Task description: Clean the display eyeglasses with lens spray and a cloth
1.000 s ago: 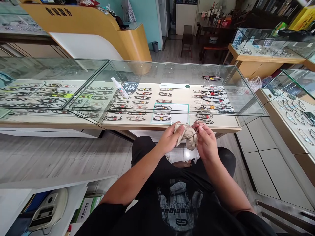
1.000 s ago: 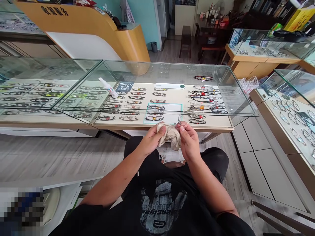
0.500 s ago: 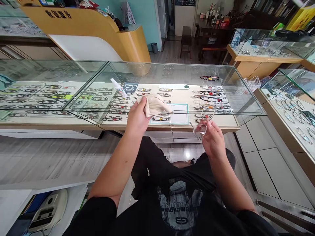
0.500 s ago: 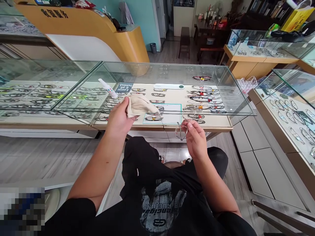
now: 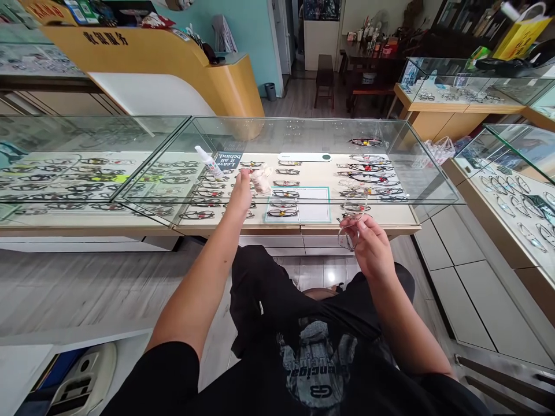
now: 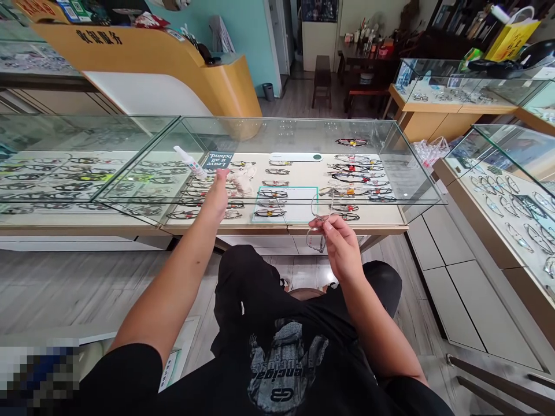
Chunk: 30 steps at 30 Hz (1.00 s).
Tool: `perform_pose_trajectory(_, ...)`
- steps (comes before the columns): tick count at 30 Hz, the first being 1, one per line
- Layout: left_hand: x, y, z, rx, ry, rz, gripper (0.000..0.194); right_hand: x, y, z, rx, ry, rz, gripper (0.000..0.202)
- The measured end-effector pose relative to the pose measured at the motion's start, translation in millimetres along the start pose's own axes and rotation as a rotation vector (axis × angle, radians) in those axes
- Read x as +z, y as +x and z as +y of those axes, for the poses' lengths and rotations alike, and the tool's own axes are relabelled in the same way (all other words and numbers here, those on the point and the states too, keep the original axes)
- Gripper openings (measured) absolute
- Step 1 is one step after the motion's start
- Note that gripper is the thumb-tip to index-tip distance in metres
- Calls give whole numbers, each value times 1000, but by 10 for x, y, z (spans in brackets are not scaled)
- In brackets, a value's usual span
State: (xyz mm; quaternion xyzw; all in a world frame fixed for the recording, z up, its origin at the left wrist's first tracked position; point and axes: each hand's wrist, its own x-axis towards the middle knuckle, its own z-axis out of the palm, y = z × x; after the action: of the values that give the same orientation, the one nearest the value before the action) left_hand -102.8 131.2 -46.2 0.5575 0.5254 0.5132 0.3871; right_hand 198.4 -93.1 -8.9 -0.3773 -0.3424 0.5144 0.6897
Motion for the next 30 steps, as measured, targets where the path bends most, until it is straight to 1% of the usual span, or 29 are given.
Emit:
perform_pose_trajectory(2,18,-159,80,18,154,55,84,2,2,3,22,-5,-18,23)
perform_pose_trajectory(3,40,-260,163,74,220,47,81,6,4,2,39,-4,-30,22)
perform_pose_trajectory(4,67,-371,268,156,273,-6,78,11,8,-2,62,-5,-48,21)
perform_pose_trajectory(5,98,-486,387,236,309,-87,74,17,12,-8,92,-9,-71,21)
perform_pose_trajectory(7,163,-711,633,350,362,-286,69,28,21,-19,159,-22,-127,23)
perform_pose_trajectory(9,218,-906,845,448,386,-458,72,35,27,-28,223,-36,-185,27)
perform_pose_trajectory(12,274,-1111,1031,572,423,-652,90,28,25,-34,305,-59,-275,30)
perform_pose_trajectory(14,298,-1188,1065,603,444,-720,95,17,19,-37,360,-73,-332,33)
perform_pose_trajectory(16,319,-1230,1050,616,435,-729,86,7,13,-40,413,-80,-369,35)
perform_pose_trajectory(19,345,-1255,994,620,360,-690,69,2,9,-46,449,-94,-391,38)
perform_pose_trajectory(24,344,-1273,935,522,282,-629,61,-27,-4,-110,417,-133,-440,38)
perform_pose_trajectory(26,325,-1282,933,489,268,-554,59,-55,-20,-164,312,-235,-436,37)
perform_pose_trajectory(27,314,-1287,941,480,256,-504,58,-68,-29,-195,222,-316,-406,37)
perform_pose_trajectory(30,287,-1301,1021,500,219,-340,58,-66,-38,-307,-128,-643,-249,46)
